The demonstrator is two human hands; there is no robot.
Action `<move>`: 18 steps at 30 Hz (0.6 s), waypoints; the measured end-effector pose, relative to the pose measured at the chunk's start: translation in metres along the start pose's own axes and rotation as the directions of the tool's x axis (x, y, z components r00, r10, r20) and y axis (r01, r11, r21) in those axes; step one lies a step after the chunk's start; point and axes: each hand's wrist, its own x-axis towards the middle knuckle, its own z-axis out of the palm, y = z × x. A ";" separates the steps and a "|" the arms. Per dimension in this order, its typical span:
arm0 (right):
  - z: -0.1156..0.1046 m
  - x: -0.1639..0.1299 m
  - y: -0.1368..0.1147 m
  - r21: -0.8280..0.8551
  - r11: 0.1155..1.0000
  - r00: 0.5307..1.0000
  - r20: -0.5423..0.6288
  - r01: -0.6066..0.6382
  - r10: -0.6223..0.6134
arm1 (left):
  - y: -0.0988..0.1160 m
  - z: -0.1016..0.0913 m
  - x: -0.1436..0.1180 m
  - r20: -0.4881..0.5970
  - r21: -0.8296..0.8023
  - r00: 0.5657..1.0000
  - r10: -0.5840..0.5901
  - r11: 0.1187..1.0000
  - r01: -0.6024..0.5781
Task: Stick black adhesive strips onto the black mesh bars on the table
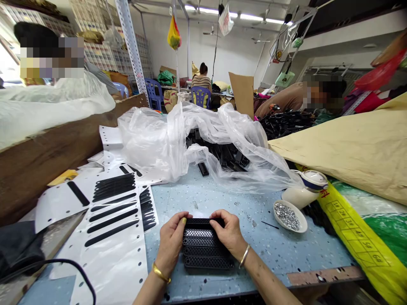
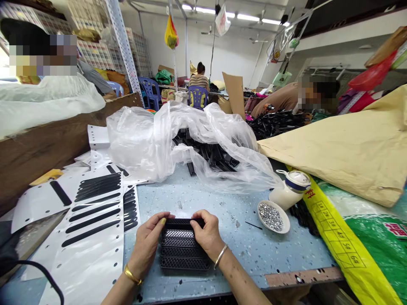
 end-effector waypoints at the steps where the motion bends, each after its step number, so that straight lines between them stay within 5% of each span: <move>1: 0.000 0.001 -0.001 0.004 1.000 1.000 0.003 0.005 -0.005 | 0.001 -0.001 0.003 0.025 -0.071 1.000 -0.019 0.997 0.021; 4: -0.001 0.002 -0.002 0.006 1.000 0.999 0.032 0.016 -0.016 | 0.005 -0.005 0.006 0.054 -0.118 0.998 -0.037 0.992 0.043; 10: -0.017 -0.011 0.003 0.034 0.999 1.000 -0.010 -0.015 0.015 | 0.006 -0.008 -0.017 0.030 0.276 0.996 0.087 0.957 -0.092; 18: -0.009 -0.043 0.001 0.136 0.984 0.975 -0.169 -0.119 0.141 | -0.012 0.016 -0.038 -0.021 0.288 0.992 0.122 0.951 -0.111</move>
